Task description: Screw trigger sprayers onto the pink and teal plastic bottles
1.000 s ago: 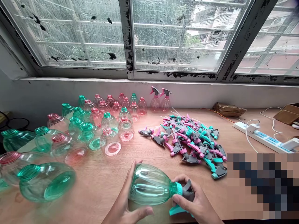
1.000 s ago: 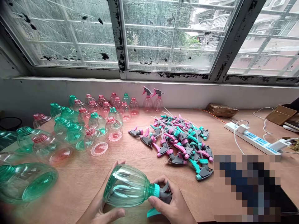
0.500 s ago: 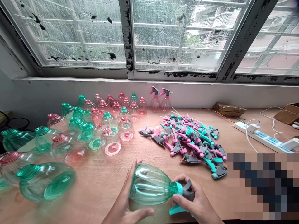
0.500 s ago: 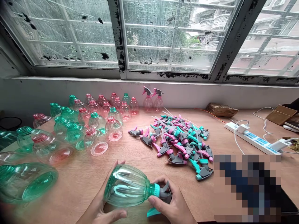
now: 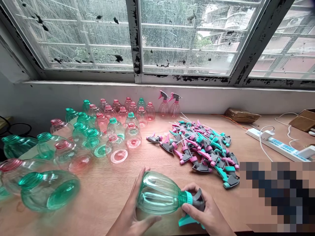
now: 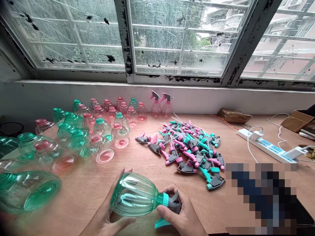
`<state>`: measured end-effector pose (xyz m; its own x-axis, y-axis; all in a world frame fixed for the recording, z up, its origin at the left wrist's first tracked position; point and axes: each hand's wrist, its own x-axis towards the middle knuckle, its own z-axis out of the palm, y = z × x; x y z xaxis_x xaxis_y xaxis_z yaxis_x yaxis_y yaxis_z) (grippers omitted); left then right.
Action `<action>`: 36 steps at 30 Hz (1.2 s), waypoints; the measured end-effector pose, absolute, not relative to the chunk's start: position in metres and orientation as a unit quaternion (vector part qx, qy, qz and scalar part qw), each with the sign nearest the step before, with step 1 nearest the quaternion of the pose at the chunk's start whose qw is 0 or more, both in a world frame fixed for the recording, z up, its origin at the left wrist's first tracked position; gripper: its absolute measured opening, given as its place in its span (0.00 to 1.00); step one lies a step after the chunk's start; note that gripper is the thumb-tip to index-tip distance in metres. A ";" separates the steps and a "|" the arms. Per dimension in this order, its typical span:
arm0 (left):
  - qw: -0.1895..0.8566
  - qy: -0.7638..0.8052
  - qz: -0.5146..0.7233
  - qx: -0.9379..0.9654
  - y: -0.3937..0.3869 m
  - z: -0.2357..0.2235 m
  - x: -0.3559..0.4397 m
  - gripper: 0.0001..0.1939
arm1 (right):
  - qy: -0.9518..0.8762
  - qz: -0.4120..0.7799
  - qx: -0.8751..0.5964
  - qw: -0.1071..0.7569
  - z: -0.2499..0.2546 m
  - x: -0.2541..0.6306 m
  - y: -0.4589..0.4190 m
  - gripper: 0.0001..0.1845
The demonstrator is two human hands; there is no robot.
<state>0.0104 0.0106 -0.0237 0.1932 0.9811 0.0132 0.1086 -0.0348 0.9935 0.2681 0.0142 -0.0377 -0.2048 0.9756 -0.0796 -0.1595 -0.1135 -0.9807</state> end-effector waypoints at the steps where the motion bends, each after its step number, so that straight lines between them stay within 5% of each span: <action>1: 0.516 0.468 0.428 0.576 0.010 -0.025 0.010 0.54 | -0.476 0.612 -0.428 0.464 -0.037 0.268 0.014 0.25; 14: 0.500 0.468 0.431 0.588 0.012 -0.023 0.012 0.47 | -0.486 0.616 -0.416 0.460 -0.037 0.269 0.015 0.23; 20: 0.526 0.460 0.431 0.571 0.010 -0.025 0.009 0.57 | -0.482 0.609 -0.425 0.465 -0.034 0.267 0.014 0.24; 30: 0.494 0.472 0.435 0.587 0.013 -0.026 0.011 0.48 | -0.482 0.607 -0.431 0.462 -0.038 0.268 0.015 0.26; 36: 0.521 0.464 0.431 0.572 0.010 -0.026 0.009 0.54 | -0.481 0.601 -0.434 0.468 -0.036 0.268 0.015 0.26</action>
